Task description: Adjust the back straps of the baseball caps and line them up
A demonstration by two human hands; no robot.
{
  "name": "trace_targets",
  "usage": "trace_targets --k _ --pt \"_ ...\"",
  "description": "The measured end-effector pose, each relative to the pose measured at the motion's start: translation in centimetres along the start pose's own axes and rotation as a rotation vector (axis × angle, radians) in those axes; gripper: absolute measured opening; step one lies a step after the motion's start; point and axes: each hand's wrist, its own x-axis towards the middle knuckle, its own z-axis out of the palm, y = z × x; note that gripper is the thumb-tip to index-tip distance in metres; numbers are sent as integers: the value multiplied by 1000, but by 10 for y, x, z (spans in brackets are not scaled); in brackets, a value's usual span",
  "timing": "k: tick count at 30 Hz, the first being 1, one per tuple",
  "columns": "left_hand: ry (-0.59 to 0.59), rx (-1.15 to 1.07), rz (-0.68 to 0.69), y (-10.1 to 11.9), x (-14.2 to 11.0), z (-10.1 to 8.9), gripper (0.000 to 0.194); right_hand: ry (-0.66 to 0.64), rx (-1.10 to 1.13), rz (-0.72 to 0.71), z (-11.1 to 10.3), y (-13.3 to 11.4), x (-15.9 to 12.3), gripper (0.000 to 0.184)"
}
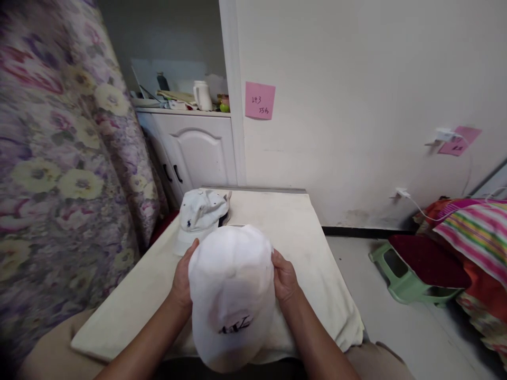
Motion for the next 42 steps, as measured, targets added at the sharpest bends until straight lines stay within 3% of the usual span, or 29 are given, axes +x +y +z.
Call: trace_targets --k 5,8,12,17,21,24,29,34,38,42 --pt "-138 -141 109 -13 -7 -20 48 61 72 50 -9 6 13 33" --pt "-44 -205 25 -18 -9 -19 49 61 106 92 -15 11 19 31" --pt "157 -191 -67 -14 -8 -2 56 12 133 121 -18 16 19 29" --pt "298 -27 109 -3 -5 15 53 -74 186 161 -16 25 7 38" --pt "337 71 180 2 -1 13 59 -171 253 235 -16 48 -13 33" --pt "358 84 179 2 0 9 65 -167 258 234 -16 73 -33 26" --pt "312 51 24 1 -6 4 74 -194 182 217 -11 96 -56 50" --pt "231 -4 -173 2 -9 8 81 -192 89 200 -15 76 -55 58" --pt "230 -53 -207 2 -4 8 82 -187 38 186 -21 66 -53 56" --pt "213 -93 -201 0 3 1 83 -126 69 127 -21 75 -62 51"
